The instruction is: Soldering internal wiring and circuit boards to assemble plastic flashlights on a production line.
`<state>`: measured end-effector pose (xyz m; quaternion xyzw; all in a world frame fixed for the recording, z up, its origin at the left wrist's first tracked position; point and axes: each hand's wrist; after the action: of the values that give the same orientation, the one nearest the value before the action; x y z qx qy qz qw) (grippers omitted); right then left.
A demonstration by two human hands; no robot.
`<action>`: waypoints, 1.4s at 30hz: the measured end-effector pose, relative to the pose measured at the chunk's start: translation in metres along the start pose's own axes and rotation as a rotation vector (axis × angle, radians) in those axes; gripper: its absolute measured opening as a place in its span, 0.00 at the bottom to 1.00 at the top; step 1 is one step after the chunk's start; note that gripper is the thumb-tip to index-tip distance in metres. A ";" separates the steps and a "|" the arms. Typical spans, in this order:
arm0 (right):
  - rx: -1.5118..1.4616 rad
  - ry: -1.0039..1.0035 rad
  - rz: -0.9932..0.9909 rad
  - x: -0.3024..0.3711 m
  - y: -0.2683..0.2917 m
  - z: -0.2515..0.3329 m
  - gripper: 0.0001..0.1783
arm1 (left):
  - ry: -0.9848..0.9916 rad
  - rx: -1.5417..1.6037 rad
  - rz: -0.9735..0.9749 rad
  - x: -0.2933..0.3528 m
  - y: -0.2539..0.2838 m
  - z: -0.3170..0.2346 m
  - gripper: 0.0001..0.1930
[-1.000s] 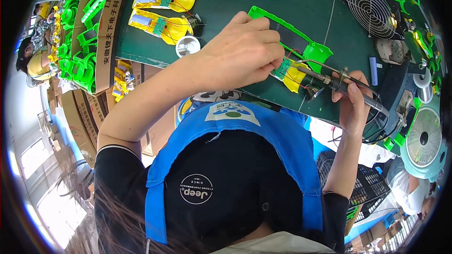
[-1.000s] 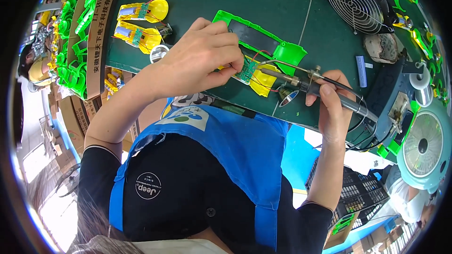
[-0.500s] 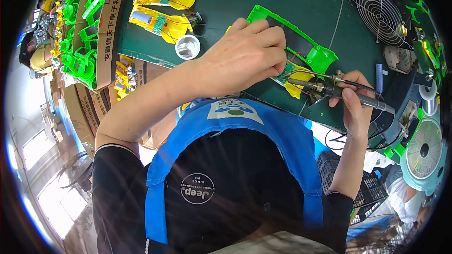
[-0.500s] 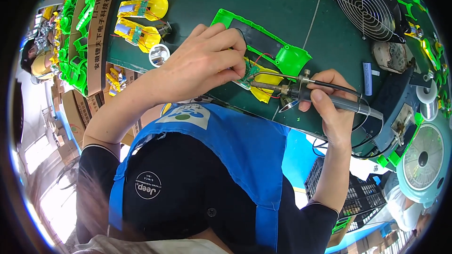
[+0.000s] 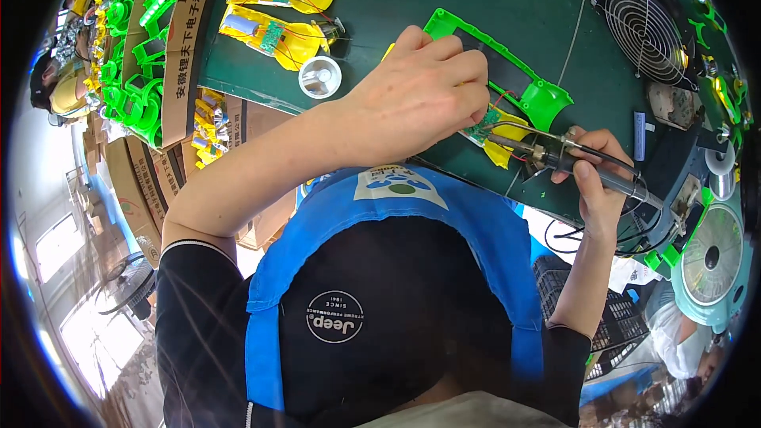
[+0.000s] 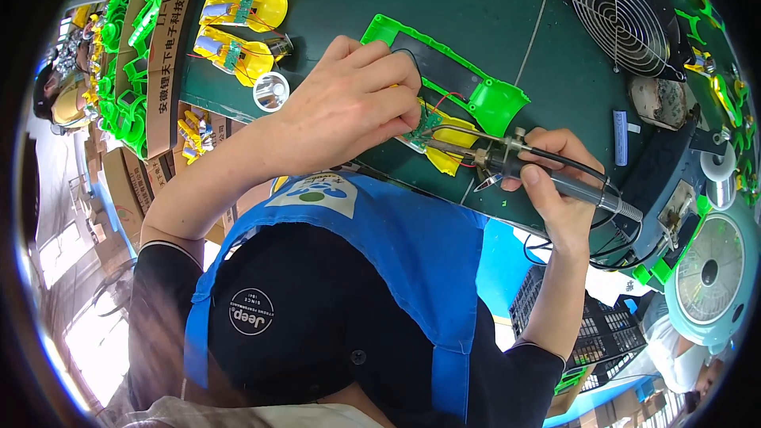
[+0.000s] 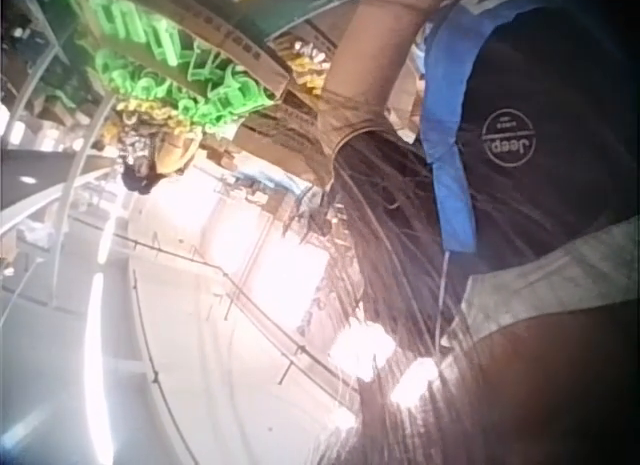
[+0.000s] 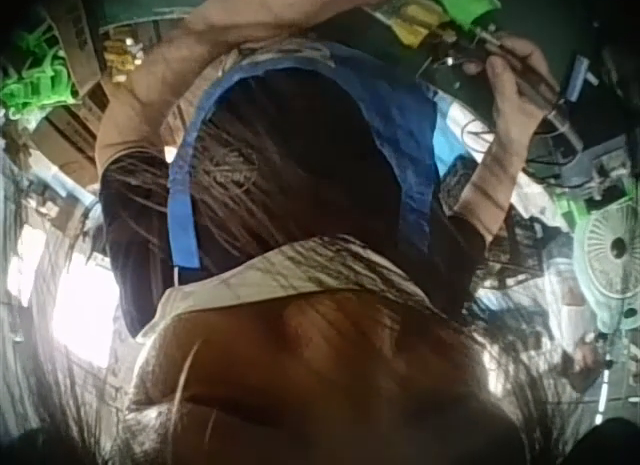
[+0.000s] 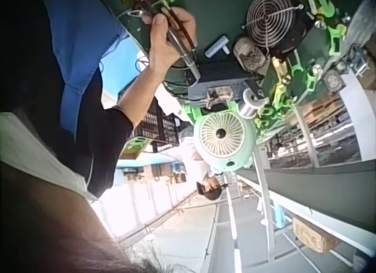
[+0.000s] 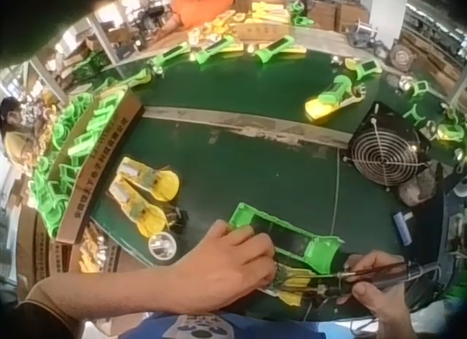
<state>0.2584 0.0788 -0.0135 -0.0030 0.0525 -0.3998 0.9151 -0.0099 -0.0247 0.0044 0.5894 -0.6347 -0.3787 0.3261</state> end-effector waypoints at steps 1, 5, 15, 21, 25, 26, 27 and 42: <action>0.000 0.001 0.000 0.004 0.004 -0.004 0.15 | 0.003 0.003 -0.009 0.000 0.000 -0.001 0.08; -0.038 0.082 -0.105 0.017 0.015 -0.011 0.20 | 0.004 0.003 -0.013 0.001 -0.002 -0.003 0.08; -0.131 0.139 -0.290 0.013 0.008 -0.012 0.21 | -0.009 0.040 -0.004 -0.009 0.001 0.004 0.08; -0.340 0.239 -0.526 0.029 0.016 -0.038 0.16 | -0.013 0.016 -0.325 -0.041 0.031 0.018 0.13; -0.282 0.330 -0.699 0.042 0.027 -0.060 0.21 | 0.043 -0.156 -0.029 -0.055 0.014 0.037 0.13; -0.320 0.286 -0.706 0.051 0.037 -0.066 0.21 | 0.006 -0.236 -0.185 -0.051 0.007 0.036 0.13; -0.430 0.299 -0.536 0.059 0.052 -0.071 0.22 | -0.091 -0.280 -0.371 -0.040 0.015 0.030 0.16; -0.400 0.314 -0.482 0.035 0.025 -0.041 0.20 | 0.291 0.127 -0.481 -0.098 0.096 0.100 0.24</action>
<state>0.2959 0.0716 -0.0584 -0.1331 0.2679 -0.5818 0.7563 -0.1350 0.0842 0.0410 0.7903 -0.4457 -0.3160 0.2773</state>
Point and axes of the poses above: each hand's wrist, its own x-axis away from the middle knuckle, its own y-axis out of the back of the hand, z = x × y, and after that the axes turned 14 degrees about y, right-handed
